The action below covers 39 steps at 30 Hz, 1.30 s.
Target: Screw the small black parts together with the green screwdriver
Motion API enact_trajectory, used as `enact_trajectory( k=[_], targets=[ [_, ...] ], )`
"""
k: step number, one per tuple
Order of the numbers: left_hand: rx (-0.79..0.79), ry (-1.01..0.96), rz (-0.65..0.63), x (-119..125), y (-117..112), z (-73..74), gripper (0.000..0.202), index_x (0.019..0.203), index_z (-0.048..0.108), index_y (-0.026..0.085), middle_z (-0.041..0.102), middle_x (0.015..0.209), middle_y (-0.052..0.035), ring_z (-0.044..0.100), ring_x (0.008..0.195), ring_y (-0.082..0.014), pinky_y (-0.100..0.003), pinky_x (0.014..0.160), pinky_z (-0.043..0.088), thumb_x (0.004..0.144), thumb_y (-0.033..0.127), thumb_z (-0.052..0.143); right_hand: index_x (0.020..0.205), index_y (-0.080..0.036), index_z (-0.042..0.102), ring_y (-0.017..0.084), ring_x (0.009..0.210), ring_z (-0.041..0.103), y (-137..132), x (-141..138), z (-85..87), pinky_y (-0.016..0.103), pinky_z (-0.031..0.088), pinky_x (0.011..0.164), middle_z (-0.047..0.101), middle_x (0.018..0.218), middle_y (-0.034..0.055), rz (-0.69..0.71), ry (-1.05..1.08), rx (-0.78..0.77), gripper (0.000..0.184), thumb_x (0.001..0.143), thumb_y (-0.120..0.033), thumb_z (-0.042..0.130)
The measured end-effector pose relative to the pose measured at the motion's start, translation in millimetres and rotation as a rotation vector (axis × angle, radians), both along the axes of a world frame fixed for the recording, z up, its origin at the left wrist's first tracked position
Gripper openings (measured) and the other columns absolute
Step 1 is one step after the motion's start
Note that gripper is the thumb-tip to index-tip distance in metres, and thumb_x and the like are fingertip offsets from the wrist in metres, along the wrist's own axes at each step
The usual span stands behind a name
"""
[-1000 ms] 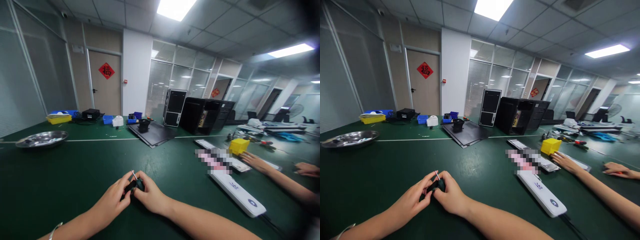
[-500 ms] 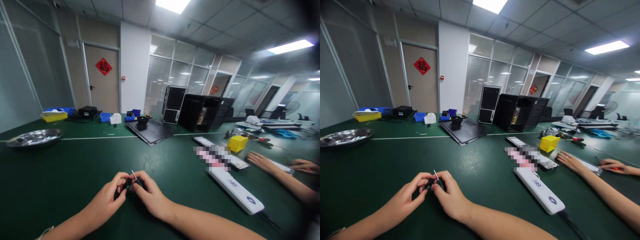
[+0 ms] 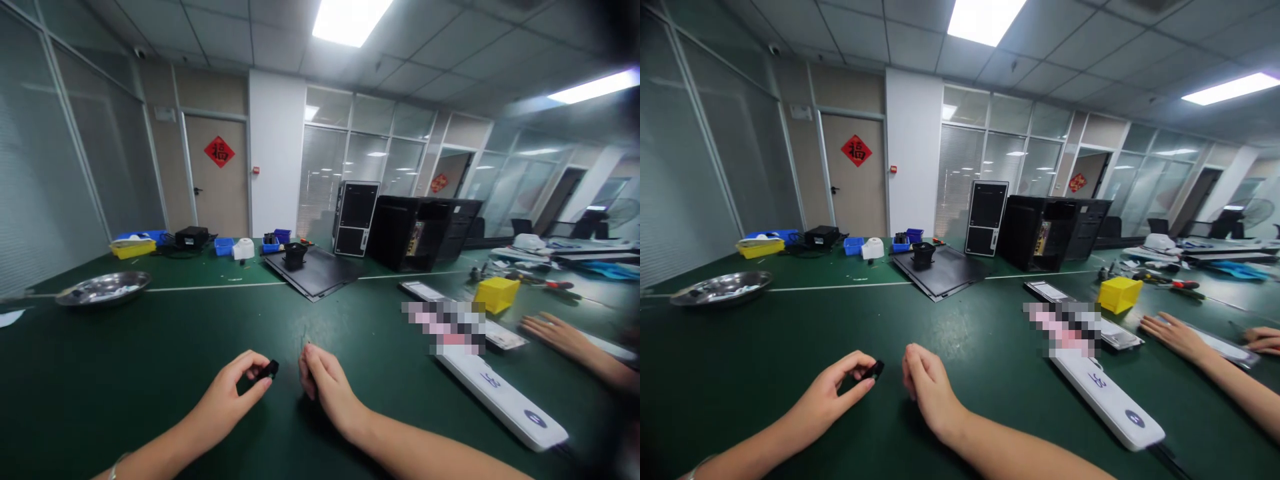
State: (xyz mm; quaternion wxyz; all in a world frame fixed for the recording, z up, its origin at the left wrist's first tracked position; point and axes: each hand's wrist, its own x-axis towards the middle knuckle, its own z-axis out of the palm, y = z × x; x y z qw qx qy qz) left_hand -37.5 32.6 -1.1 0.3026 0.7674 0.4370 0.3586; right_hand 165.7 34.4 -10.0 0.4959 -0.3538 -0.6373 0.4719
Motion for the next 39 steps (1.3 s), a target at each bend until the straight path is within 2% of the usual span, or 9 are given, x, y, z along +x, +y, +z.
enact_trajectory(
  k=[3,6,8,13,18,23,29,33,39],
  targets=[
    [-0.057,-0.074,0.006,1.0,-0.1,-1.3,0.018,0.099,0.064,0.021,0.067,0.089,-0.0029,0.062,0.085,-0.0215,-0.033,0.081,0.049,0.086,0.033,0.059,0.063,-0.021,0.042,0.010,0.046,0.034,-2.5,0.7,-1.6,0.024,0.029,0.047,0.035,0.051,-0.0053,0.033,-0.041,0.011,0.060,0.096,-0.068,0.024],
    [-0.163,-0.245,-0.005,1.5,0.9,-2.3,0.026,0.107,0.058,0.021,0.064,0.088,-0.0026,0.066,0.083,-0.0211,-0.034,0.080,0.052,0.088,0.037,0.057,0.063,-0.020,0.043,0.012,0.053,0.039,-8.1,3.1,1.4,0.025,0.033,0.054,0.039,0.056,-0.0030,0.013,-0.189,0.146,0.058,0.101,-0.059,0.022],
    [-0.222,-0.321,-0.032,1.9,1.0,-1.6,0.027,0.106,0.058,0.019,0.063,0.088,-0.0032,0.067,0.081,-0.0207,-0.034,0.079,0.053,0.088,0.039,0.057,0.068,-0.019,0.048,0.013,0.060,0.043,-11.1,4.8,5.1,0.026,0.036,0.061,0.044,0.063,-0.0013,0.006,-0.289,0.265,0.053,0.103,-0.051,0.023],
    [-0.199,-0.333,-0.074,2.4,1.4,0.0,0.024,0.099,0.068,0.017,0.065,0.095,-0.0063,0.067,0.085,-0.0211,-0.034,0.082,0.054,0.087,0.035,0.059,0.082,-0.019,0.055,0.015,0.074,0.052,-8.2,6.3,9.1,0.027,0.041,0.073,0.054,0.078,0.0024,0.025,-0.412,0.440,0.039,0.104,-0.034,0.027],
    [-0.194,-0.337,-0.058,1.7,2.9,-1.2,0.027,0.105,0.071,0.018,0.068,0.102,-0.0074,0.067,0.086,-0.0205,-0.034,0.084,0.054,0.089,0.034,0.056,0.084,-0.019,0.055,0.015,0.076,0.053,-2.3,4.0,3.7,0.026,0.042,0.073,0.056,0.081,0.0023,0.037,-0.460,0.438,0.023,0.100,-0.025,0.040],
    [-0.167,-0.335,-0.046,0.6,2.7,-3.2,0.027,0.106,0.071,0.018,0.069,0.104,-0.0079,0.067,0.087,-0.0208,-0.034,0.085,0.054,0.090,0.033,0.055,0.096,-0.020,0.058,0.015,0.081,0.057,-3.8,4.0,2.5,0.026,0.044,0.076,0.062,0.090,0.0029,0.050,-0.462,0.430,0.009,0.096,-0.021,0.049],
    [-0.065,-0.312,-0.073,-0.2,2.6,-9.7,0.021,0.106,0.069,0.020,0.067,0.109,-0.0076,0.064,0.105,-0.0235,-0.034,0.095,0.050,0.088,0.026,0.059,0.095,-0.020,0.060,0.015,0.078,0.057,-1.8,4.0,0.3,0.026,0.044,0.073,0.063,0.087,0.0017,-0.014,-0.495,0.468,0.010,0.093,-0.016,0.052],
    [-0.057,-0.248,-0.060,-1.0,1.8,-12.5,0.024,0.108,0.067,0.019,0.069,0.106,-0.0076,0.066,0.098,-0.0226,-0.034,0.089,0.052,0.086,0.024,0.061,0.093,-0.020,0.061,0.015,0.076,0.057,0.4,3.5,-1.7,0.025,0.043,0.071,0.062,0.084,0.0014,-0.046,-0.512,0.468,0.011,0.092,-0.014,0.053],
    [-0.038,-0.150,-0.062,-1.3,3.6,-11.9,0.021,0.106,0.069,0.020,0.073,0.102,-0.0063,0.067,0.092,-0.0218,-0.034,0.086,0.052,0.086,0.023,0.062,0.096,-0.021,0.063,0.016,0.079,0.059,0.2,4.1,-1.1,0.026,0.045,0.073,0.064,0.086,0.0022,-0.013,-0.516,0.471,0.014,0.092,-0.013,0.052]
  ],
)
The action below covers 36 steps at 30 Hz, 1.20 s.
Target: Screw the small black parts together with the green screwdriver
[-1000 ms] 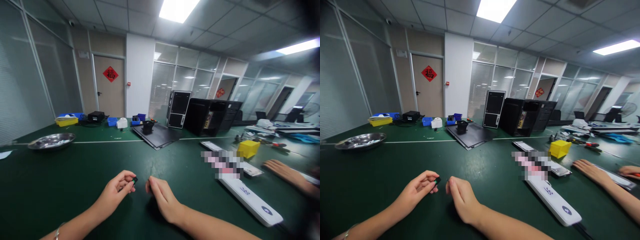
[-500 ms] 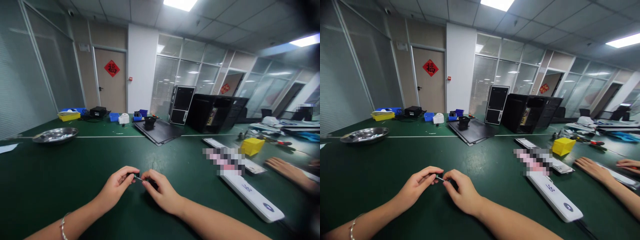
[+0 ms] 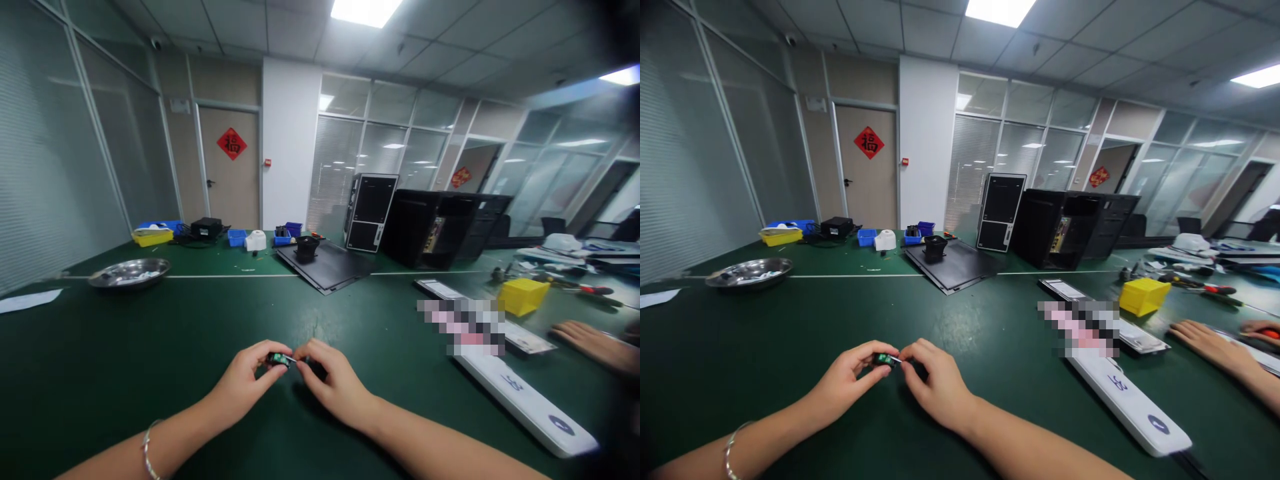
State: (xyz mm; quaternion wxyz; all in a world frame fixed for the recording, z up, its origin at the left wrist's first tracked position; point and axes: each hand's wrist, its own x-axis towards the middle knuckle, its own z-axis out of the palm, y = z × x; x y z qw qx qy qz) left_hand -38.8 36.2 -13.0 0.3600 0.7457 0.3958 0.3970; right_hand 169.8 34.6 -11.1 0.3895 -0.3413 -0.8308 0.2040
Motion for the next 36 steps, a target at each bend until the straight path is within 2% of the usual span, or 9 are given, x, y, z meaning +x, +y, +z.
enact_trajectory(
  k=[6,14,21,27,33,36],
  targets=[
    [0.015,-0.049,0.041,-0.7,-0.2,4.5,0.019,0.102,0.070,0.019,0.073,0.099,-0.0065,0.068,0.093,-0.0226,-0.033,0.085,0.052,0.085,0.021,0.061,0.098,-0.021,0.065,0.016,0.078,0.060,-0.6,-0.9,-0.6,0.026,0.045,0.072,0.065,0.085,0.0025,0.005,-0.028,0.000,0.018,0.092,-0.012,0.050],
    [0.115,0.029,0.036,-2.0,-4.8,6.7,0.019,0.102,0.073,0.022,0.075,0.101,-0.0064,0.068,0.096,-0.0236,-0.035,0.089,0.051,0.087,0.021,0.062,0.095,-0.021,0.068,0.015,0.073,0.060,0.7,0.0,-1.3,0.024,0.043,0.067,0.063,0.080,0.0022,-0.008,-0.124,0.029,0.018,0.092,-0.015,0.052],
    [-0.023,-0.030,0.014,-2.3,-0.6,2.9,0.022,0.102,0.076,0.022,0.079,0.100,-0.0060,0.071,0.094,-0.0238,-0.033,0.086,0.053,0.082,0.022,0.067,0.089,-0.019,0.068,0.015,0.071,0.059,0.2,1.0,-0.1,0.023,0.042,0.065,0.062,0.077,0.0022,-0.008,-0.141,0.036,0.018,0.093,-0.018,0.050],
    [-0.124,-0.127,-0.008,0.6,-3.3,6.0,0.023,0.100,0.076,0.019,0.080,0.097,-0.0068,0.073,0.090,-0.0240,-0.033,0.084,0.056,0.078,0.021,0.068,0.089,-0.020,0.068,0.015,0.070,0.059,-1.4,1.6,-0.7,0.024,0.043,0.065,0.063,0.077,0.0024,0.004,-0.128,0.038,0.018,0.093,-0.018,0.050],
    [0.025,0.013,0.037,-1.9,-7.2,8.6,0.020,0.100,0.078,0.025,0.080,0.103,-0.0056,0.071,0.098,-0.0257,-0.036,0.092,0.053,0.082,0.024,0.068,0.090,-0.021,0.068,0.015,0.070,0.059,-2.7,0.9,-0.4,0.024,0.042,0.064,0.062,0.076,0.0018,-0.026,-0.133,0.044,0.018,0.093,-0.017,0.051],
    [0.000,-0.004,0.026,-1.8,-6.9,8.4,0.020,0.100,0.078,0.025,0.080,0.103,-0.0043,0.072,0.097,-0.0250,-0.034,0.090,0.054,0.082,0.023,0.068,0.091,-0.021,0.069,0.014,0.069,0.058,-2.9,1.0,0.3,0.024,0.042,0.064,0.062,0.076,0.0018,-0.028,-0.126,0.037,0.018,0.093,-0.017,0.051]
  ],
)
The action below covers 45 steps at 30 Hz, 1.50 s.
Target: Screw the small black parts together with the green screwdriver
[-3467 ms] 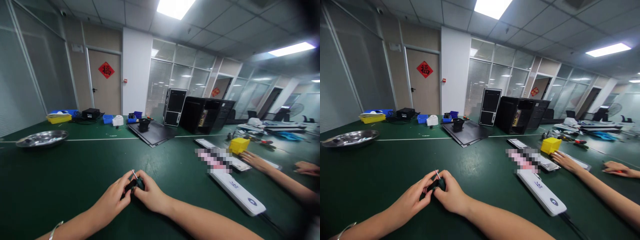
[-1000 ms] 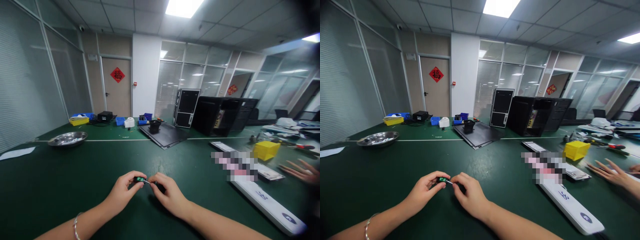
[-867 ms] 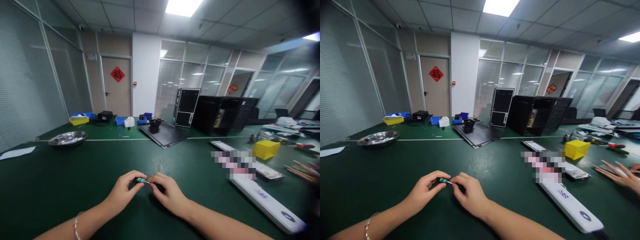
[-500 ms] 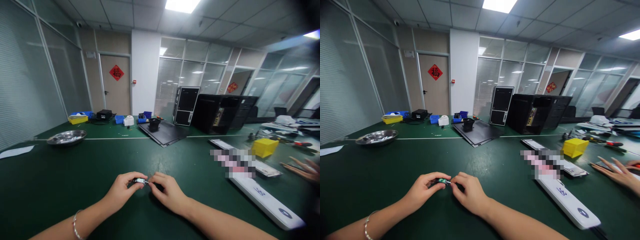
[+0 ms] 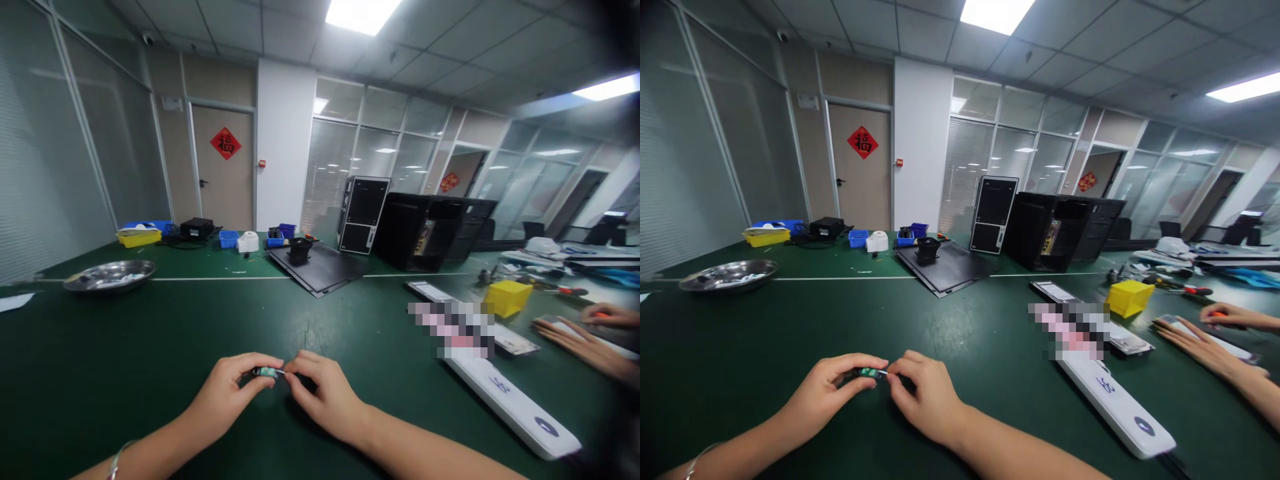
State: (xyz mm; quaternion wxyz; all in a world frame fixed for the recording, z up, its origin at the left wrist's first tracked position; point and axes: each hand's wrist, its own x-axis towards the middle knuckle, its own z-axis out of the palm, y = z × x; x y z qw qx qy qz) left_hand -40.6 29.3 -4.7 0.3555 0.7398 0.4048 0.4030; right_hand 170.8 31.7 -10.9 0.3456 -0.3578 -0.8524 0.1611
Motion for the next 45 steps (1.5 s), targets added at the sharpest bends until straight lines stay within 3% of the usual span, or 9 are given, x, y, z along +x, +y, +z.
enact_trajectory(
  k=[6,13,20,45],
  targets=[
    [-0.123,-0.086,-0.048,2.8,2.9,-2.0,0.021,0.098,0.078,0.024,0.081,0.098,-0.0032,0.074,0.092,-0.0240,-0.030,0.085,0.057,0.079,0.021,0.069,0.090,-0.020,0.069,0.014,0.069,0.059,-1.6,-0.1,0.0,0.023,0.043,0.064,0.062,0.076,0.0020,0.008,0.017,-0.008,0.019,0.093,-0.019,0.051],
    [-0.114,-0.052,-0.036,1.3,3.5,-2.7,0.022,0.100,0.078,0.024,0.080,0.102,-0.0041,0.074,0.092,-0.0252,-0.033,0.086,0.058,0.080,0.026,0.070,0.092,-0.020,0.069,0.014,0.070,0.060,-2.5,-0.1,1.4,0.023,0.045,0.066,0.064,0.079,0.0024,-0.008,0.010,-0.010,0.017,0.093,-0.021,0.052],
    [0.021,0.094,-0.043,2.6,0.8,0.7,0.022,0.102,0.078,0.027,0.080,0.104,-0.0040,0.072,0.097,-0.0255,-0.034,0.089,0.056,0.084,0.025,0.067,0.087,-0.019,0.068,0.014,0.069,0.060,-4.0,0.1,5.3,0.022,0.044,0.064,0.063,0.077,0.0023,0.016,-0.034,-0.014,0.018,0.093,-0.021,0.051],
    [-0.072,0.063,-0.068,2.3,-0.7,-0.5,0.024,0.105,0.075,0.024,0.078,0.100,-0.0040,0.071,0.093,-0.0236,-0.031,0.084,0.055,0.084,0.022,0.064,0.087,-0.019,0.068,0.014,0.068,0.061,-3.7,-0.4,6.5,0.021,0.043,0.063,0.065,0.077,0.0023,0.018,-0.066,-0.019,0.018,0.093,-0.020,0.052]
  ],
)
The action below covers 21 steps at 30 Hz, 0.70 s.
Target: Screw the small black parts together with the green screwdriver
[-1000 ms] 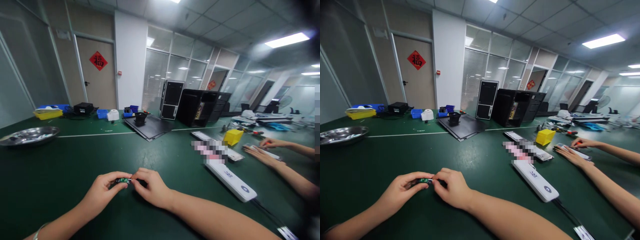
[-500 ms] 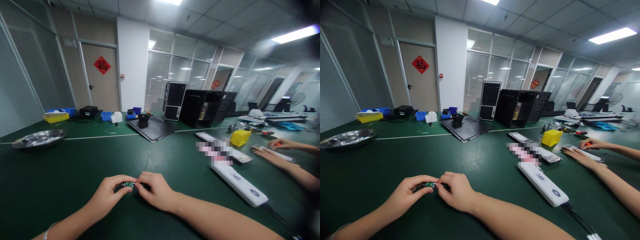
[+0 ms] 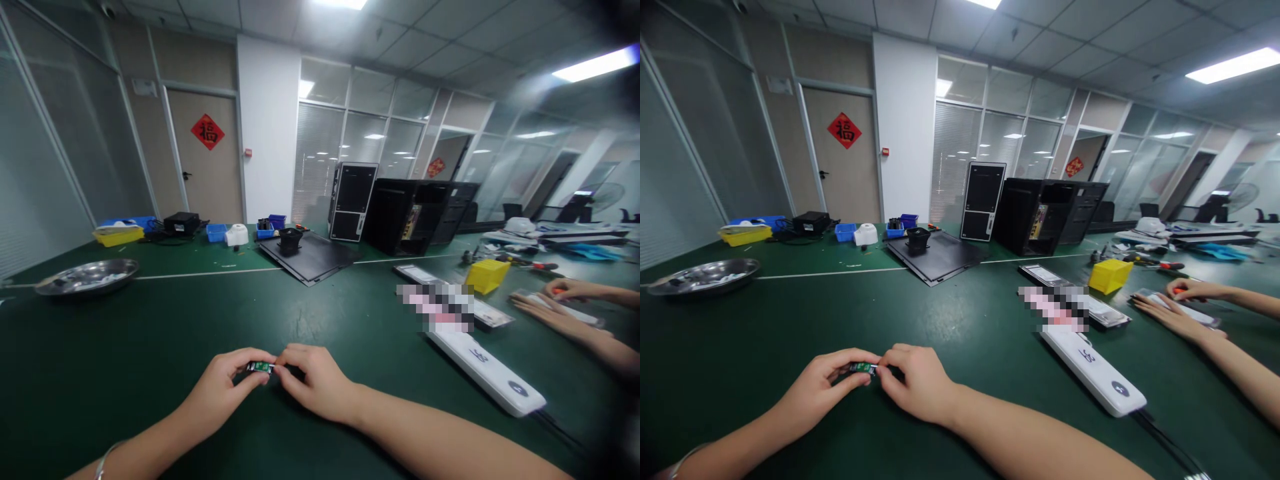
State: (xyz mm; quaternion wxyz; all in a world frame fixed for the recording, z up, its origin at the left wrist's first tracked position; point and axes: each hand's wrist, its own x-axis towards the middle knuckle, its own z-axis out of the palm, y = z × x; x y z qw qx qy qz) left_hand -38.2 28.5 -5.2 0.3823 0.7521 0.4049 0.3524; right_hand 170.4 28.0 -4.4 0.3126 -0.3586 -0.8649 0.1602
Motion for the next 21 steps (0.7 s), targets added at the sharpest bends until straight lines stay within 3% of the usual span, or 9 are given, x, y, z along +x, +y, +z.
enact_trajectory(
  k=[14,21],
  targets=[
    [-0.043,-0.027,0.026,1.3,1.1,1.1,0.019,0.100,0.074,0.022,0.077,0.098,-0.0047,0.071,0.091,-0.0238,-0.031,0.082,0.055,0.084,0.024,0.064,0.088,-0.019,0.068,0.014,0.070,0.062,1.2,-0.6,-0.3,0.021,0.043,0.065,0.067,0.079,0.0023,0.000,-0.010,-0.009,0.017,0.093,-0.020,0.052],
    [-0.130,-0.225,0.098,1.4,4.2,-1.7,0.031,0.111,0.067,0.021,0.075,0.104,-0.0072,0.070,0.090,-0.0236,-0.033,0.081,0.057,0.081,0.027,0.065,0.085,-0.019,0.065,0.014,0.070,0.060,4.4,-0.8,-1.6,0.022,0.042,0.066,0.066,0.078,0.0021,-0.056,0.004,-0.026,0.016,0.093,-0.020,0.051]
  ],
)
